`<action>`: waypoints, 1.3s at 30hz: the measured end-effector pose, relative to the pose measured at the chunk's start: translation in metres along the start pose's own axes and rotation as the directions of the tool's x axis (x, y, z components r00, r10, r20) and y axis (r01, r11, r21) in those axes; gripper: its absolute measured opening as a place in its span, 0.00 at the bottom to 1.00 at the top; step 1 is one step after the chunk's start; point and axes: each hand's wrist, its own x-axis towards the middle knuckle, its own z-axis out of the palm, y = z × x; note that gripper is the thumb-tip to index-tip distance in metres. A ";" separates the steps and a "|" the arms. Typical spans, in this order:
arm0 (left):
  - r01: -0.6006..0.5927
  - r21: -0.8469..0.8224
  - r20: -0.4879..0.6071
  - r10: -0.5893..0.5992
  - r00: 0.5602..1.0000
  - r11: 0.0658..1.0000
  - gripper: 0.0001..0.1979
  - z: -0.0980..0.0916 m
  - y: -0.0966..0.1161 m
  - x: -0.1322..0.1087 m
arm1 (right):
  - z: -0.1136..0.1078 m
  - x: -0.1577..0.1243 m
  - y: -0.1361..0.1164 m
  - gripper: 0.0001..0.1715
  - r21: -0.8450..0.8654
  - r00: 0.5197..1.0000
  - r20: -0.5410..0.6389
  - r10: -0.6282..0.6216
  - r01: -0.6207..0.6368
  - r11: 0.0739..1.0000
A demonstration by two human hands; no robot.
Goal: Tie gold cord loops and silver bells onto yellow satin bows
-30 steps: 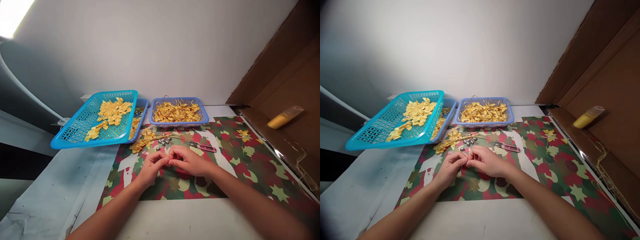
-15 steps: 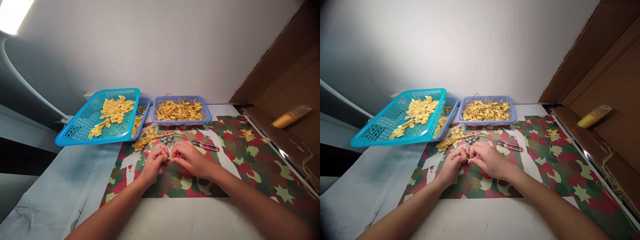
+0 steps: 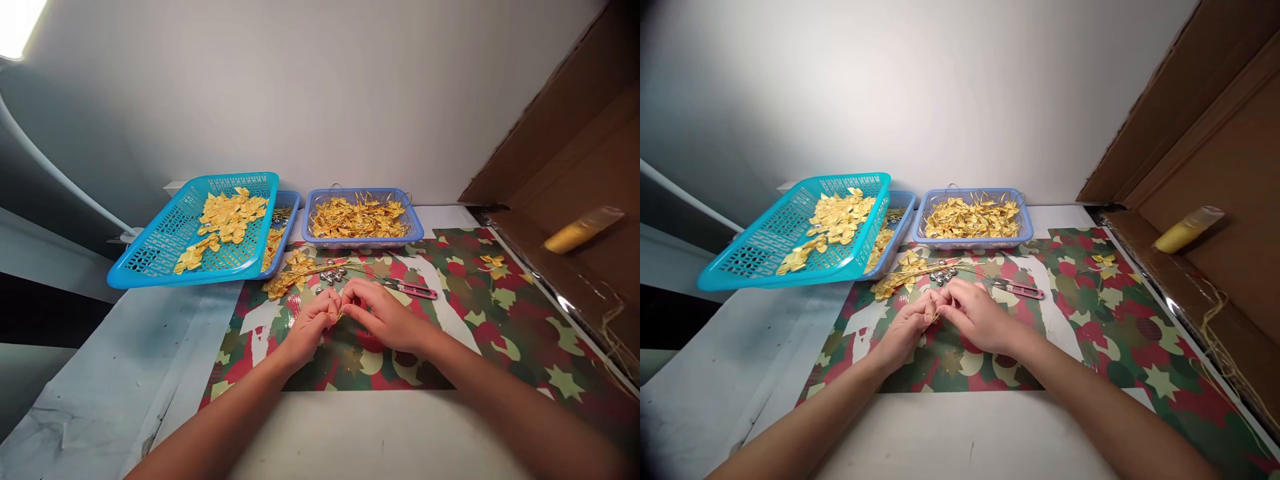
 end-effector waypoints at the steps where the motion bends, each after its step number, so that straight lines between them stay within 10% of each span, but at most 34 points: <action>1: 0.004 -0.004 0.002 -0.004 1.000 1.000 0.11 0.000 0.000 0.000 | 0.001 0.000 0.000 0.10 -0.001 1.000 -0.002 0.007 -0.007 1.000; 39: 0.185 -0.194 -0.063 -0.200 0.978 0.964 0.19 0.003 0.000 -0.001 | 0.019 -0.005 0.005 0.08 -0.346 0.906 -0.349 -0.240 0.113 0.931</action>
